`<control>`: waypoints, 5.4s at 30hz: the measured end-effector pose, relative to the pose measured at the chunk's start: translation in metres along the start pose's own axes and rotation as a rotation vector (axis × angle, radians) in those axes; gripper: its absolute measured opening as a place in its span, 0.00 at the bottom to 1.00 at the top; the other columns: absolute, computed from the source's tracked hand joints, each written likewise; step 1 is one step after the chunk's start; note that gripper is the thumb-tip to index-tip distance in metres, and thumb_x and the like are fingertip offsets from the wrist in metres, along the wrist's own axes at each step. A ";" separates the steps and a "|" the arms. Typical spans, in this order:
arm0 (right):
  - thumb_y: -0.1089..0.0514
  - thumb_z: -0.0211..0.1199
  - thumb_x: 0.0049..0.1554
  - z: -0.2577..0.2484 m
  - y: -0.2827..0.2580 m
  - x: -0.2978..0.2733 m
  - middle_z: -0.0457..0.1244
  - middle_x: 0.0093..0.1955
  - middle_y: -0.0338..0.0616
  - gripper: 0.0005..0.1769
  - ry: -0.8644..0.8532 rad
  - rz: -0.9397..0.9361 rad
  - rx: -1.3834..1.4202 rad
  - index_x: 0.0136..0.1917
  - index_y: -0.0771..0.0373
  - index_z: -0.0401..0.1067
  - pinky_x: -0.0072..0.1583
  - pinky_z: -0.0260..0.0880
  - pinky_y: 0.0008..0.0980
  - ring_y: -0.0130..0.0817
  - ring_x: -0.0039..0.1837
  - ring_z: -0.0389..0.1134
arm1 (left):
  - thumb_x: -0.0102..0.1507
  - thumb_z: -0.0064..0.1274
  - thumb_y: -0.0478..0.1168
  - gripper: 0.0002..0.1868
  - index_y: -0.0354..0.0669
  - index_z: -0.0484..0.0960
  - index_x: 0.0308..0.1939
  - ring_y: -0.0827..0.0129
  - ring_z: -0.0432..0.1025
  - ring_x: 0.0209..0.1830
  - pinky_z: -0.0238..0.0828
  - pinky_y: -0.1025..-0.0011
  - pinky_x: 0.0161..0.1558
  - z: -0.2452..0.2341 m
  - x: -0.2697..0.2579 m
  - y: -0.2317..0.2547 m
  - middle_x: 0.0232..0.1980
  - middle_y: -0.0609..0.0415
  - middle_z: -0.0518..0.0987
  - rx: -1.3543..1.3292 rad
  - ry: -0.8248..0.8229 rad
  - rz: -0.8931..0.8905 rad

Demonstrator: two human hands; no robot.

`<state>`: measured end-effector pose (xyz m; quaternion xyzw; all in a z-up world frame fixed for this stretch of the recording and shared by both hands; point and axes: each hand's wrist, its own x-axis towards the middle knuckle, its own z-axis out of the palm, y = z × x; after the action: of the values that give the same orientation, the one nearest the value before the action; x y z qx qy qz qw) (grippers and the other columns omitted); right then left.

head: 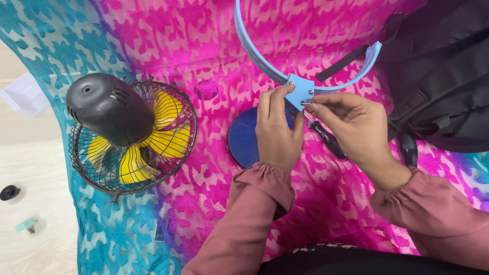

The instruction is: The person uses a screwdriver to tighten screws on a light blue plastic fan component attached to a blue circular base. They repeatedly insert and remove screws while adjusting the part's position on the base.

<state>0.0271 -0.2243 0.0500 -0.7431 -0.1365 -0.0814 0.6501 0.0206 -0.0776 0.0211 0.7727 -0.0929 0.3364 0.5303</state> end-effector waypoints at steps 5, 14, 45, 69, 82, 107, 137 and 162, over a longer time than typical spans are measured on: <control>0.63 0.68 0.59 -0.003 -0.014 0.004 0.72 0.49 0.47 0.11 -0.006 -0.072 -0.393 0.56 0.67 0.79 0.49 0.74 0.26 0.30 0.47 0.74 | 0.58 0.59 0.27 0.27 0.42 0.74 0.61 0.53 0.73 0.60 0.73 0.60 0.58 0.003 -0.001 0.000 0.58 0.48 0.73 0.015 -0.003 0.011; 0.63 0.67 0.57 -0.003 -0.026 0.008 0.70 0.45 0.50 0.09 -0.104 -0.266 -0.733 0.52 0.64 0.81 0.46 0.71 0.35 0.39 0.43 0.71 | 0.59 0.60 0.28 0.27 0.41 0.74 0.63 0.50 0.71 0.64 0.72 0.59 0.63 0.001 -0.006 -0.005 0.60 0.48 0.73 0.091 -0.007 0.104; 0.66 0.66 0.59 0.001 -0.024 0.013 0.70 0.46 0.44 0.10 -0.084 0.026 -0.253 0.53 0.72 0.71 0.49 0.75 0.21 0.22 0.47 0.72 | 0.58 0.63 0.29 0.30 0.42 0.73 0.63 0.51 0.71 0.61 0.72 0.59 0.59 -0.008 -0.005 -0.005 0.59 0.47 0.73 0.036 -0.015 0.054; 0.68 0.65 0.58 -0.014 -0.014 0.028 0.69 0.45 0.46 0.16 -0.304 -0.007 -0.241 0.50 0.61 0.59 0.51 0.74 0.26 0.28 0.51 0.73 | 0.56 0.61 0.29 0.21 0.43 0.76 0.52 0.54 0.74 0.63 0.75 0.60 0.58 -0.020 -0.002 -0.014 0.56 0.51 0.75 0.052 -0.055 0.125; 0.67 0.62 0.63 -0.028 0.006 0.023 0.70 0.48 0.49 0.10 -0.082 0.167 0.317 0.54 0.62 0.63 0.46 0.70 0.23 0.29 0.48 0.72 | 0.61 0.65 0.35 0.20 0.45 0.80 0.57 0.62 0.77 0.50 0.77 0.66 0.50 -0.018 0.001 -0.005 0.53 0.53 0.74 -0.094 -0.008 -0.071; 0.68 0.63 0.67 -0.010 -0.024 -0.001 0.69 0.51 0.43 0.08 0.001 0.008 0.503 0.60 0.69 0.77 0.56 0.70 0.27 0.28 0.51 0.69 | 0.68 0.56 0.36 0.24 0.34 0.76 0.68 0.68 0.77 0.55 0.80 0.66 0.54 -0.060 -0.002 0.051 0.60 0.49 0.78 -1.000 0.320 -0.454; 0.53 0.61 0.65 0.009 -0.003 0.007 0.69 0.58 0.45 0.18 -0.168 0.161 0.497 0.63 0.67 0.72 0.63 0.74 0.36 0.34 0.62 0.70 | 0.64 0.53 0.28 0.29 0.37 0.69 0.70 0.68 0.72 0.63 0.68 0.64 0.66 -0.064 -0.050 -0.066 0.64 0.52 0.75 -1.233 0.092 -0.659; 0.70 0.54 0.60 -0.008 0.005 0.016 0.68 0.55 0.63 0.13 0.206 0.371 0.423 0.58 0.79 0.68 0.60 0.78 0.37 0.50 0.60 0.73 | 0.71 0.47 0.44 0.23 0.34 0.69 0.66 0.64 0.73 0.58 0.71 0.66 0.59 0.016 0.077 -0.179 0.59 0.48 0.77 -0.545 -0.007 -0.388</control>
<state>0.0440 -0.2317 0.0508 -0.5913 0.0544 -0.0061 0.8046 0.1747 0.0001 -0.0698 0.6068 -0.0325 0.1890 0.7714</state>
